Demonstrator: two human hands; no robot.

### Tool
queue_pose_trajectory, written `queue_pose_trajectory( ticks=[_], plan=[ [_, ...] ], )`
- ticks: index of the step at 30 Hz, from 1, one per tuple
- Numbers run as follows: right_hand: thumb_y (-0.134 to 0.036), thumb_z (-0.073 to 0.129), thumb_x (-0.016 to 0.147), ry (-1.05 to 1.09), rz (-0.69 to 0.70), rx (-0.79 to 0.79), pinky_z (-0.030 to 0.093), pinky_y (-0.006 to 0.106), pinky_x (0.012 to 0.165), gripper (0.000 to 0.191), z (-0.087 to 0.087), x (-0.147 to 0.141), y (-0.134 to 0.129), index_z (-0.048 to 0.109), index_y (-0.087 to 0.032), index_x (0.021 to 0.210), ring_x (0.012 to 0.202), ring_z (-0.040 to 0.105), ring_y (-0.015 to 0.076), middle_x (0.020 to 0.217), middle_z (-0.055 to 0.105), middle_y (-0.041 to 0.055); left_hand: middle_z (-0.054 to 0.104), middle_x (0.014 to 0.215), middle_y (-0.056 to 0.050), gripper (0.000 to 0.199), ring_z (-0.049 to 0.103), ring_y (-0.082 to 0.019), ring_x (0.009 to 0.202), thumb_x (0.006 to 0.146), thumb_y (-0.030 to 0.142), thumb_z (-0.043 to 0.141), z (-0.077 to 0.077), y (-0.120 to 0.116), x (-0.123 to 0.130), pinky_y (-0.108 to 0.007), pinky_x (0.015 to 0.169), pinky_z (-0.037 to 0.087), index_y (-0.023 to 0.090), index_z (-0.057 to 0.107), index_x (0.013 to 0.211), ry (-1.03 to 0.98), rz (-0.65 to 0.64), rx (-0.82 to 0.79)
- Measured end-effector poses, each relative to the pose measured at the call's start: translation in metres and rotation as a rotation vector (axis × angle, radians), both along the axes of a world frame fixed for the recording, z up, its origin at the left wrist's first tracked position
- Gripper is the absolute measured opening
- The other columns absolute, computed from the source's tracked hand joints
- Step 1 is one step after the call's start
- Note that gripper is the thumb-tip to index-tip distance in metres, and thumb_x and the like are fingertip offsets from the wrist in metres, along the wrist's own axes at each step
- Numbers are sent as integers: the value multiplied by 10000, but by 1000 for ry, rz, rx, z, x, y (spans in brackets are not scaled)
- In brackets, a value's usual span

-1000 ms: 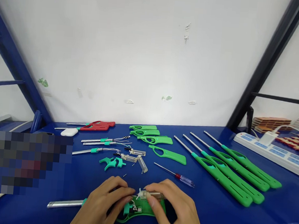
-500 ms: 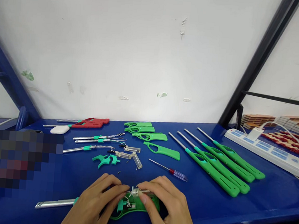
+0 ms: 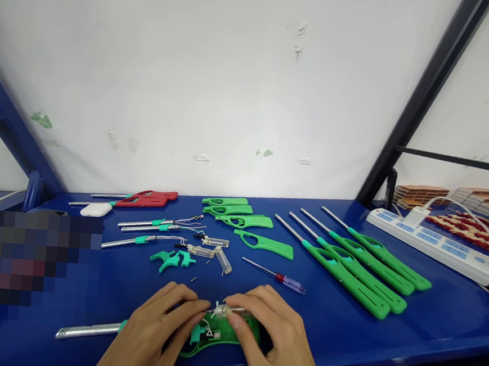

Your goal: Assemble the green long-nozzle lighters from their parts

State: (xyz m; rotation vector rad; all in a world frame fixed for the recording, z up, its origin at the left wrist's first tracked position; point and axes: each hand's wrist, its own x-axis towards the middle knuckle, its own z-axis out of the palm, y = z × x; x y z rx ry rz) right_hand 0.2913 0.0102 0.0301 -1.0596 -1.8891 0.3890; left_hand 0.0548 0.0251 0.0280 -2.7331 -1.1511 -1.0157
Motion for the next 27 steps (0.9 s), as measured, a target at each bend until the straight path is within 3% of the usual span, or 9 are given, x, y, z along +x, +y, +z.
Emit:
queue_pose_trajectory(
  ticks=[8,27],
  plan=[
    [-284,674,1079,-4,-11,-12,639,245,810,147,3,0,-2,806,-302,1142,900,788,186,1007,812,5,722,1010,-45,282,738,-229,887,1093,89,475,-3,-2,-2,-425,876,646,218,691,1220,14,2,-33],
    [-248,672,1080,-13,6,5,630,224,834,176,1,0,-2,788,-319,1192,930,783,162,1036,802,-12,726,962,-49,289,732,-229,812,1085,77,453,0,-2,0,-401,775,645,205,702,1161,0,4,1]
  ],
)
